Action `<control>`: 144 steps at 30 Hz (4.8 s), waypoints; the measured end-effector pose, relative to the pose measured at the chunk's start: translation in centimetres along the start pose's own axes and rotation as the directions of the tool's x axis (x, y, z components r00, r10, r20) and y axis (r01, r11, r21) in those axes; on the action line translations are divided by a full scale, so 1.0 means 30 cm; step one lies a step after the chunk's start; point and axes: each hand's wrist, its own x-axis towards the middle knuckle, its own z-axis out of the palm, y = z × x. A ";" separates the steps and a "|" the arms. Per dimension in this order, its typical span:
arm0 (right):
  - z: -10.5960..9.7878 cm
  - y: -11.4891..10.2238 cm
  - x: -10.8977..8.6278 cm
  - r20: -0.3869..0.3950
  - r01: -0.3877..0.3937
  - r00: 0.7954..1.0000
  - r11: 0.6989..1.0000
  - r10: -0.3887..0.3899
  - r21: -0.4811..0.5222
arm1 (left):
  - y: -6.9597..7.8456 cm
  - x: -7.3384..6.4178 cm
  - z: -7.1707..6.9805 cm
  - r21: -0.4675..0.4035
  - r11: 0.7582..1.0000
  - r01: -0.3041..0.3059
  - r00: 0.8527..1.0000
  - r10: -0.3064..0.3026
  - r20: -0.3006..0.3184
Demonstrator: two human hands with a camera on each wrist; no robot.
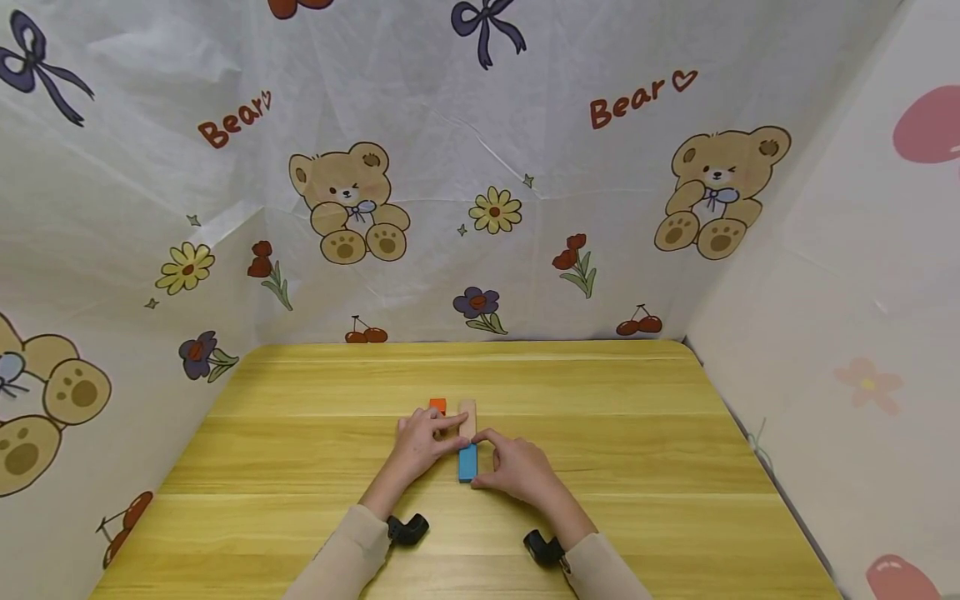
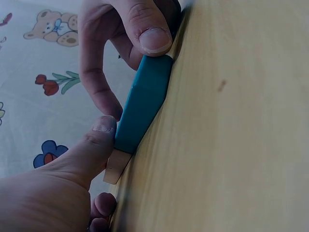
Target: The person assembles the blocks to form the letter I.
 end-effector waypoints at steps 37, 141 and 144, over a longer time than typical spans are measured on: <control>-0.009 -0.014 -0.002 -0.012 -0.008 1.000 1.000 0.008 0.024 | -0.005 -0.005 0.006 0.007 1.000 -0.027 1.000 0.027 -0.006; -0.012 -0.007 -0.007 0.023 0.017 1.000 0.999 -0.018 0.042 | -0.132 0.056 -0.061 -0.154 0.980 0.127 0.968 -0.156 -0.194; -0.009 -0.005 -0.009 0.027 0.022 0.999 0.999 -0.023 0.044 | -0.135 0.054 -0.059 -0.155 0.979 0.129 0.968 -0.158 -0.197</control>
